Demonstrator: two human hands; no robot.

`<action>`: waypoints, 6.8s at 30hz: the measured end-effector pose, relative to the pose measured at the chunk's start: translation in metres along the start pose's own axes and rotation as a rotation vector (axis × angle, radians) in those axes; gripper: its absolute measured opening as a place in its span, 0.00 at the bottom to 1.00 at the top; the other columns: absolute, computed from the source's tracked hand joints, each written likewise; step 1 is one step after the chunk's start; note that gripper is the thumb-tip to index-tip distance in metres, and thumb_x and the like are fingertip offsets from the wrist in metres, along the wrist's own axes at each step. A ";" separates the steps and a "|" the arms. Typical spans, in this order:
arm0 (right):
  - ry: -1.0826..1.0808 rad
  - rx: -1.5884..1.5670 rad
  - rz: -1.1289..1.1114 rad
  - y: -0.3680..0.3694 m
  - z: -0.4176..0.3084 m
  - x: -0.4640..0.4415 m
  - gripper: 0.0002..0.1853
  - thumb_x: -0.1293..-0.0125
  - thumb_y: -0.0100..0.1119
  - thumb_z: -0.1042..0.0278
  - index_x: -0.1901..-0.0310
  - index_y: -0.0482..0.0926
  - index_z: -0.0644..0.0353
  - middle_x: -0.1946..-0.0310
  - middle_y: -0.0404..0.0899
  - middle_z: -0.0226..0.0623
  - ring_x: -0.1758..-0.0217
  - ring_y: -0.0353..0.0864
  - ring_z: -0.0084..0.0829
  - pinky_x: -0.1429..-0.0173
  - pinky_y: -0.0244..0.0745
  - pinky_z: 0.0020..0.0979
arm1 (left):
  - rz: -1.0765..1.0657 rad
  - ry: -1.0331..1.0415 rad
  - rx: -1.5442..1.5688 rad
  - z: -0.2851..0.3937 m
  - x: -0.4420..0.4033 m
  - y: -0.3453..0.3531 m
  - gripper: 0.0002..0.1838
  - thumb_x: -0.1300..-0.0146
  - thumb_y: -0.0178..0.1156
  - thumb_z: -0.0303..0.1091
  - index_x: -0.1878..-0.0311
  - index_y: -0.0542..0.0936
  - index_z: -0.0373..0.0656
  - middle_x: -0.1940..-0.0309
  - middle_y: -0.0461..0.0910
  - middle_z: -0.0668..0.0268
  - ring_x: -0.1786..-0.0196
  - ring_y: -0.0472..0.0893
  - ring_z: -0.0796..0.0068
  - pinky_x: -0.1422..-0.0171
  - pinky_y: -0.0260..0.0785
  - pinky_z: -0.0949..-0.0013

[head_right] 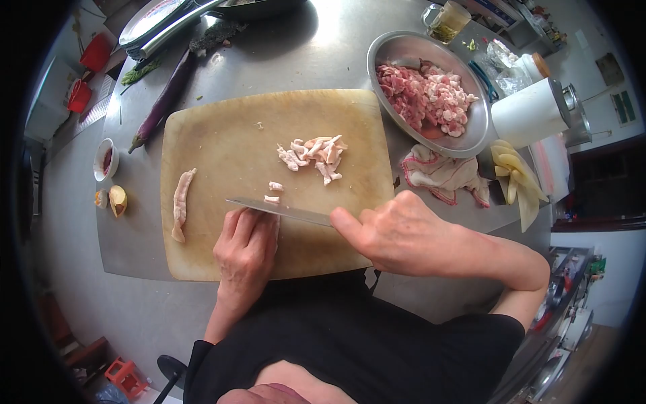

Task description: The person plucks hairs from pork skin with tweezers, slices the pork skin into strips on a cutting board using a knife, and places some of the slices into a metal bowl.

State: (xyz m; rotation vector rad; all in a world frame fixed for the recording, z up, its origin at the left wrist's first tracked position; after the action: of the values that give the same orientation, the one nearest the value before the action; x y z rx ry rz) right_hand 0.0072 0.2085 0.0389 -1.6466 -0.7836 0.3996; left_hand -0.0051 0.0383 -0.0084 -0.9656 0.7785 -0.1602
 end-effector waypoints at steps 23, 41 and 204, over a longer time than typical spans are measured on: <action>-0.008 0.003 0.118 -0.001 0.006 -0.053 0.17 0.45 0.59 0.79 0.54 0.68 0.66 0.81 0.79 0.44 0.75 0.86 0.49 0.75 0.74 0.46 | 0.100 -0.204 0.272 -0.016 0.007 -0.016 0.17 0.45 0.72 0.20 0.51 0.84 0.34 0.52 0.82 0.56 0.51 0.83 0.55 0.49 0.80 0.60; -0.069 -0.051 -0.116 0.006 -0.017 -0.031 0.14 0.43 0.61 0.79 0.59 0.66 0.67 0.83 0.76 0.43 0.79 0.85 0.43 0.80 0.73 0.42 | -0.061 -0.029 0.102 -0.002 0.003 -0.001 0.13 0.43 0.68 0.19 0.53 0.85 0.32 0.53 0.83 0.55 0.51 0.83 0.51 0.47 0.80 0.56; -0.014 0.012 -0.081 0.002 -0.036 -0.011 0.13 0.42 0.62 0.78 0.59 0.67 0.67 0.83 0.78 0.44 0.78 0.86 0.44 0.76 0.76 0.42 | 0.079 -0.066 0.093 -0.002 0.026 -0.010 0.14 0.47 0.73 0.18 0.56 0.87 0.37 0.58 0.84 0.59 0.55 0.83 0.53 0.50 0.77 0.56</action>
State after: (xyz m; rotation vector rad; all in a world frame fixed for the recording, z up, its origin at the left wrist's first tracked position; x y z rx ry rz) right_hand 0.0231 0.1743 0.0439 -1.5969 -0.8539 0.3582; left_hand 0.0140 0.0193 -0.0150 -0.8469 0.7413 -0.0944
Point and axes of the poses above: each hand's wrist, its own x-axis away from the middle knuckle, its own y-axis out of the palm, z = x × y, the point moved 8 cm from there along -x, towards the middle knuckle
